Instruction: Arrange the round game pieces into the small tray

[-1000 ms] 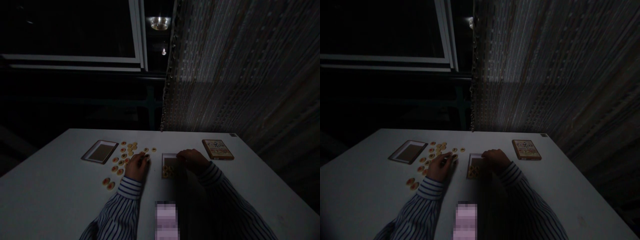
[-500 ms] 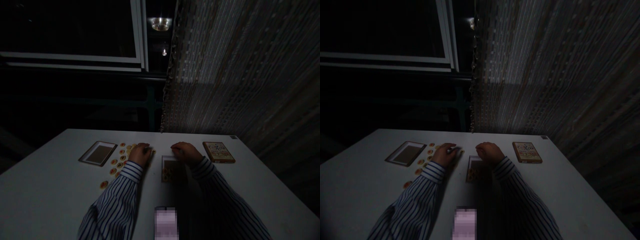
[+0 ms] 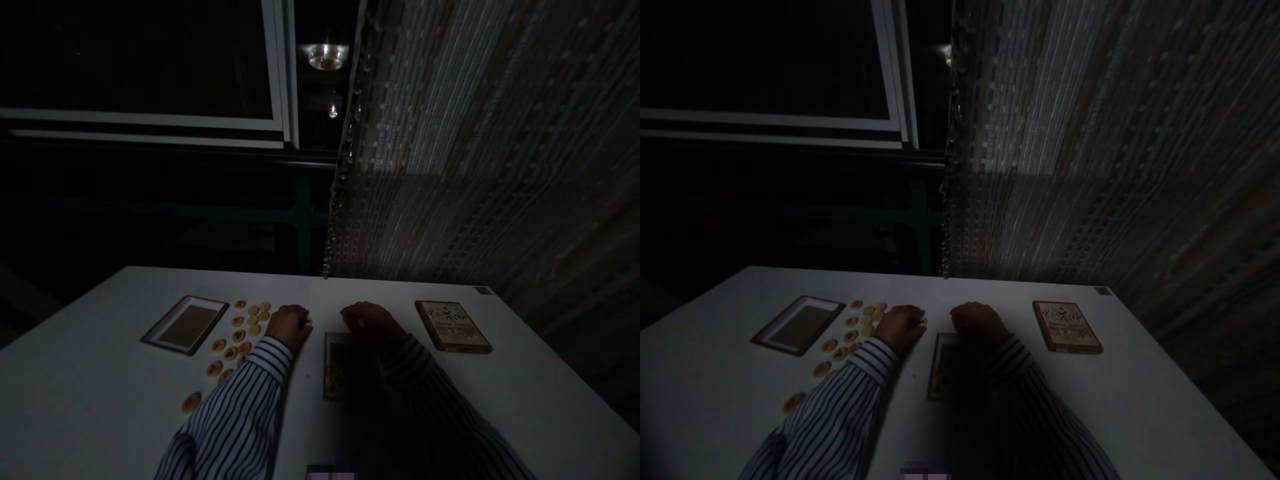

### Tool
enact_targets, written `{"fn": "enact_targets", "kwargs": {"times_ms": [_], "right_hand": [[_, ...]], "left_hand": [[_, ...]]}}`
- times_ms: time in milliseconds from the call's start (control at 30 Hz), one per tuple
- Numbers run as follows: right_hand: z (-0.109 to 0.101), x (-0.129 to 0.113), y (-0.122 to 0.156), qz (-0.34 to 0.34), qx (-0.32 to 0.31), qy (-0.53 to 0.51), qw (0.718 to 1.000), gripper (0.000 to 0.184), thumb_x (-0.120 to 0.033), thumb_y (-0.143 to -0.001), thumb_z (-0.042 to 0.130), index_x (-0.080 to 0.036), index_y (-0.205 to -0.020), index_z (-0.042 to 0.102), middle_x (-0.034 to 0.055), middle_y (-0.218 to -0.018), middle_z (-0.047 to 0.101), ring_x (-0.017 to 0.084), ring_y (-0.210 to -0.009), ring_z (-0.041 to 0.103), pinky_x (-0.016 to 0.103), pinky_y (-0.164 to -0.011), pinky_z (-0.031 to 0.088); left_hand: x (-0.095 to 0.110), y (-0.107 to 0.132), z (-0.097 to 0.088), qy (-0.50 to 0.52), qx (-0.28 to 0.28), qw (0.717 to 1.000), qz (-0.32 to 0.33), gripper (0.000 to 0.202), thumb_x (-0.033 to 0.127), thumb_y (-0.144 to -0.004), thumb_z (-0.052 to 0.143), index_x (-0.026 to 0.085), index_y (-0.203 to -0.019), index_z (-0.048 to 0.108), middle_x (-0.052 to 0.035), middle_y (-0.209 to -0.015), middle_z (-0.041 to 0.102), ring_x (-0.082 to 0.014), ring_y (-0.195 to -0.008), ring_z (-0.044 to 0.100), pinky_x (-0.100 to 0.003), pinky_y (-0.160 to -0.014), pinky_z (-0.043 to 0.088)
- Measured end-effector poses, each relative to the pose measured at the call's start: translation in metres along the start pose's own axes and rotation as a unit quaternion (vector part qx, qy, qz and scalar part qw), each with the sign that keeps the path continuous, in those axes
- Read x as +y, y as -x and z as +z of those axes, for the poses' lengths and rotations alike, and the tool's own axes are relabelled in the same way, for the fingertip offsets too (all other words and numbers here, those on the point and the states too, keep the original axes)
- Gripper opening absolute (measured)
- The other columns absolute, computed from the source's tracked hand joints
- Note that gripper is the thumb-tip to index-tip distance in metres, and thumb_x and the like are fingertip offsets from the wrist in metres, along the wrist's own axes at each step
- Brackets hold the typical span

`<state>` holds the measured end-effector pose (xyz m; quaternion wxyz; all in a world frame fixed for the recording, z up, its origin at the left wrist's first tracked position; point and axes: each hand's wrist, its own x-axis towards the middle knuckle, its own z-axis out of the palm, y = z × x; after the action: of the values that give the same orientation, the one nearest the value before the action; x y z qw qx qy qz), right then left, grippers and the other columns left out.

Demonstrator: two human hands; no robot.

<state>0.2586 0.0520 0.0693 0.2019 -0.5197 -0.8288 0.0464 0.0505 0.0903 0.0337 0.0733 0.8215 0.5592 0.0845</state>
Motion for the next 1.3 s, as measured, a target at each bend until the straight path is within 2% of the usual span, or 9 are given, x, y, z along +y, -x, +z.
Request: {"fn": "enact_targets", "kwargs": {"times_ms": [167, 333, 533, 700, 900, 1133, 1300], "right_hand": [[0.009, 0.002, 0.004, -0.026, 0.025, -0.005, 0.999, 0.021, -0.021, -0.077, 0.047, -0.017, -0.090, 0.063, 0.0056, -0.081, 0.066, 0.015, -0.074, 0.060, 0.026, -0.069, 0.044], [0.008, -0.002, 0.005, -0.025, 0.016, -0.010, 1.000, 0.021, -0.021, -0.077, 0.048, -0.017, -0.090, 0.063, 0.0062, -0.080, 0.066, 0.015, -0.072, 0.059, 0.026, -0.066, 0.044], [0.011, 0.000, 0.007, -0.033, 0.026, -0.012, 0.999, 0.021, -0.023, -0.077, 0.048, -0.018, -0.091, 0.062, 0.0054, -0.080, 0.066, 0.015, -0.072, 0.059, 0.027, -0.066, 0.044], [0.011, -0.001, 0.007, -0.031, 0.022, -0.001, 0.999, 0.022, -0.022, -0.077, 0.047, -0.018, -0.091, 0.063, 0.0057, -0.082, 0.066, 0.016, -0.074, 0.060, 0.028, -0.067, 0.044], [0.004, -0.002, 0.007, -0.038, 0.033, -0.001, 0.999, 0.022, -0.022, -0.077, 0.047, -0.017, -0.092, 0.062, 0.0059, -0.081, 0.066, 0.015, -0.073, 0.059, 0.027, -0.066, 0.044], [-0.002, -0.004, 0.008, -0.040, 0.037, 0.006, 0.999, 0.021, -0.022, -0.078, 0.047, -0.018, -0.092, 0.062, 0.0059, -0.079, 0.066, 0.015, -0.071, 0.059, 0.027, -0.064, 0.044], [-0.010, -0.009, 0.010, -0.055, 0.057, -0.012, 0.997, 0.021, -0.024, -0.079, 0.046, -0.017, -0.092, 0.061, 0.0066, -0.080, 0.065, 0.015, -0.073, 0.059, 0.027, -0.067, 0.044]], "left_hand": [[-0.006, -0.002, 0.010, -0.020, 0.022, 0.999, 0.018, 0.032, 0.033, -0.070, 0.053, 0.021, -0.098, 0.060, -0.0073, -0.114, 0.056, -0.0239, -0.106, 0.047, -0.036, -0.090, 0.036], [-0.009, -0.002, 0.016, -0.006, 0.041, 0.999, 0.030, 0.028, 0.032, -0.071, 0.053, 0.021, -0.095, 0.062, -0.0093, -0.114, 0.056, -0.0255, -0.105, 0.048, -0.040, -0.089, 0.036], [-0.007, -0.001, 0.016, 0.019, 0.047, 0.999, 0.010, 0.024, 0.029, -0.071, 0.053, 0.022, -0.091, 0.064, -0.0080, -0.112, 0.057, -0.0244, -0.105, 0.049, -0.039, -0.090, 0.035], [-0.002, 0.001, 0.006, 0.016, 0.057, 0.998, 0.014, 0.026, 0.027, -0.072, 0.051, 0.020, -0.095, 0.061, -0.0082, -0.111, 0.058, -0.0222, -0.103, 0.050, -0.035, -0.090, 0.036], [0.006, 0.005, -0.011, 0.042, 0.099, 0.994, 0.033, 0.026, 0.028, -0.077, 0.045, 0.016, -0.095, 0.058, -0.0096, -0.098, 0.062, -0.0220, -0.096, 0.054, -0.033, -0.084, 0.040], [0.015, 0.010, -0.022, 0.092, 0.138, 0.984, 0.067, 0.024, 0.026, -0.077, 0.046, 0.018, -0.096, 0.057, -0.0070, -0.097, 0.063, -0.0208, -0.093, 0.056, -0.032, -0.083, 0.041], [0.028, 0.018, -0.035, 0.123, 0.139, 0.978, 0.092, 0.024, 0.030, -0.079, 0.044, 0.019, -0.097, 0.056, -0.0041, -0.091, 0.065, -0.0184, -0.084, 0.059, -0.030, -0.077, 0.043]]}}
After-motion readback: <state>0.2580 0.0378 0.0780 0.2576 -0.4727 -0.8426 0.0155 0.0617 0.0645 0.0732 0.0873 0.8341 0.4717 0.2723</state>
